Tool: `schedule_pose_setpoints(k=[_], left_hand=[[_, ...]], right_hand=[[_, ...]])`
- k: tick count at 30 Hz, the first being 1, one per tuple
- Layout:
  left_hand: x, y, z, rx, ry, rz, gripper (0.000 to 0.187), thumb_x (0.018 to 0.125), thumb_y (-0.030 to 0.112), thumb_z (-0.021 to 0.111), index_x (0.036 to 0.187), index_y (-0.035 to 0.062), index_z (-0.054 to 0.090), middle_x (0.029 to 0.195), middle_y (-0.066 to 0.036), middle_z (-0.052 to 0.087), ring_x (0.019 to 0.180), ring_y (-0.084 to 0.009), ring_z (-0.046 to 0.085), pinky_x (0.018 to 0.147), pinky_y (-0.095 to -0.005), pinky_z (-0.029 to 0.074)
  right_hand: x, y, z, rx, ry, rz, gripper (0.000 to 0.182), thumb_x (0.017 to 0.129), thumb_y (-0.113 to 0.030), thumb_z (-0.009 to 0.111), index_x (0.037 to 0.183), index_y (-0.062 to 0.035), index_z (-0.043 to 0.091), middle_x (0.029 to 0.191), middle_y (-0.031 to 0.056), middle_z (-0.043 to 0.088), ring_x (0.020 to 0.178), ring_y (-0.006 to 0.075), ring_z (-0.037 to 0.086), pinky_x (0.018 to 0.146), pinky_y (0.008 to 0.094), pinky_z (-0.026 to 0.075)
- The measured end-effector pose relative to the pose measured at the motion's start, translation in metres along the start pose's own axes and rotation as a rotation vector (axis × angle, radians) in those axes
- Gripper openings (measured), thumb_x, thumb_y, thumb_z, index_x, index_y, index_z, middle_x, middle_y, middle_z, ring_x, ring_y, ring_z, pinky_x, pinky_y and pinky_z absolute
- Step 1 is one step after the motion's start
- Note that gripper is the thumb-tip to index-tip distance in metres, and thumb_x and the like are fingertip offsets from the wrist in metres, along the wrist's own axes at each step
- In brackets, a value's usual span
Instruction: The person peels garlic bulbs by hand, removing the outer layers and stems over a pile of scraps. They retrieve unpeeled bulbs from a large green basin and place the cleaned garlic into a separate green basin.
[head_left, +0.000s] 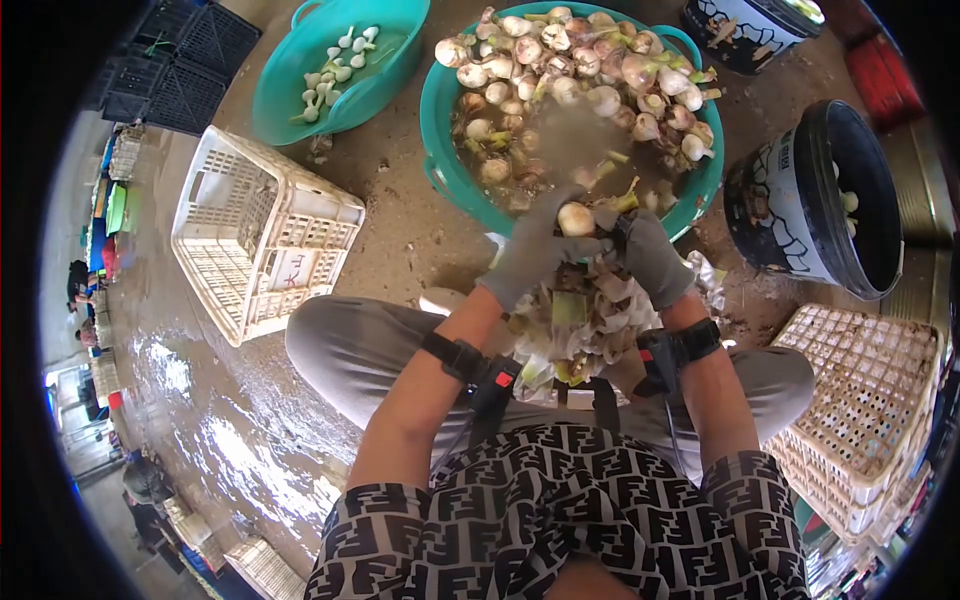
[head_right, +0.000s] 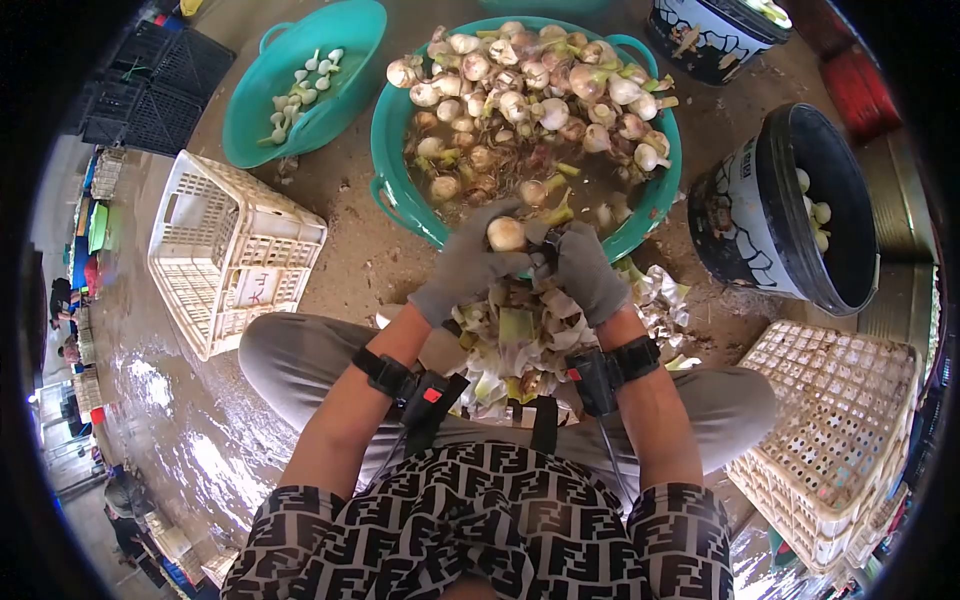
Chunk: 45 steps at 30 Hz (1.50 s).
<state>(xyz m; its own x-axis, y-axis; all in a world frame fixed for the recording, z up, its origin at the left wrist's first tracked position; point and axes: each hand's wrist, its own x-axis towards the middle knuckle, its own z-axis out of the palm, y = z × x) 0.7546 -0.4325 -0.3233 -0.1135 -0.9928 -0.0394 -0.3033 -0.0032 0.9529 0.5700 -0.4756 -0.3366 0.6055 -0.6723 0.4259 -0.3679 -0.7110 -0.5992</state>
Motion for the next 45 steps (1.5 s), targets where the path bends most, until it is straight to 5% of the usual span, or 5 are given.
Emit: schedule_pose_setpoints(k=[5,19,32,39,45], left_hand=[[0.006,-0.017,0.000,-0.985,-0.028,-0.477,0.041,0.086,0.035,0.054,0.115,0.0063,0.048,0.100,-0.008,0.057,0.080,-0.0181,0.059,0.060,-0.0256,0.050],[0.003,-0.011,-0.006,-1.158,-0.194,-0.467,0.042,0.090,0.049,0.041,0.094,0.0085,0.053,0.060,0.001,0.052,0.039,-0.0048,0.041,0.030,-0.0188,0.029],[0.014,-0.001,-0.011,-0.541,0.009,-0.360,0.021,0.084,0.015,0.062,0.098,-0.0007,0.063,0.093,-0.007,0.062,0.083,-0.0116,0.058,0.067,-0.0267,0.049],[0.019,-0.019,-0.029,-0.758,0.116,-0.146,0.022,0.082,0.014,0.063,0.098,-0.0003,0.063,0.086,-0.004,0.064,0.075,-0.0096,0.059,0.062,-0.0231,0.048],[0.018,0.005,-0.013,-0.343,0.079,-0.264,0.024,0.082,0.018,0.064,0.092,-0.0038,0.062,0.082,-0.005,0.064,0.072,-0.0108,0.059,0.066,-0.0246,0.049]], right_hand=[[0.007,-0.032,-0.012,0.770,-0.162,0.990,0.015,0.076,-0.005,0.060,0.091,-0.0051,0.064,0.071,0.0045,0.062,0.060,0.0144,0.055,0.055,0.0292,0.044],[-0.024,-0.025,0.004,0.241,0.125,0.314,0.020,0.071,-0.011,0.068,0.089,-0.0024,0.064,0.084,0.0095,0.065,0.076,0.0184,0.062,0.070,0.0288,0.049],[-0.038,0.002,-0.038,-0.103,0.036,0.384,0.007,0.074,-0.009,0.064,0.079,-0.0039,0.063,0.072,0.0158,0.063,0.067,0.0328,0.062,0.060,0.0362,0.049],[-0.110,0.054,-0.065,-0.549,-0.995,0.784,0.030,0.074,-0.027,0.063,0.100,-0.0119,0.064,0.090,0.0177,0.064,0.089,0.0299,0.062,0.082,0.0407,0.047],[-0.028,-0.020,-0.042,0.339,0.023,0.835,0.036,0.070,-0.016,0.068,0.105,-0.0119,0.063,0.094,0.0122,0.065,0.095,0.0263,0.060,0.080,0.0334,0.047]])
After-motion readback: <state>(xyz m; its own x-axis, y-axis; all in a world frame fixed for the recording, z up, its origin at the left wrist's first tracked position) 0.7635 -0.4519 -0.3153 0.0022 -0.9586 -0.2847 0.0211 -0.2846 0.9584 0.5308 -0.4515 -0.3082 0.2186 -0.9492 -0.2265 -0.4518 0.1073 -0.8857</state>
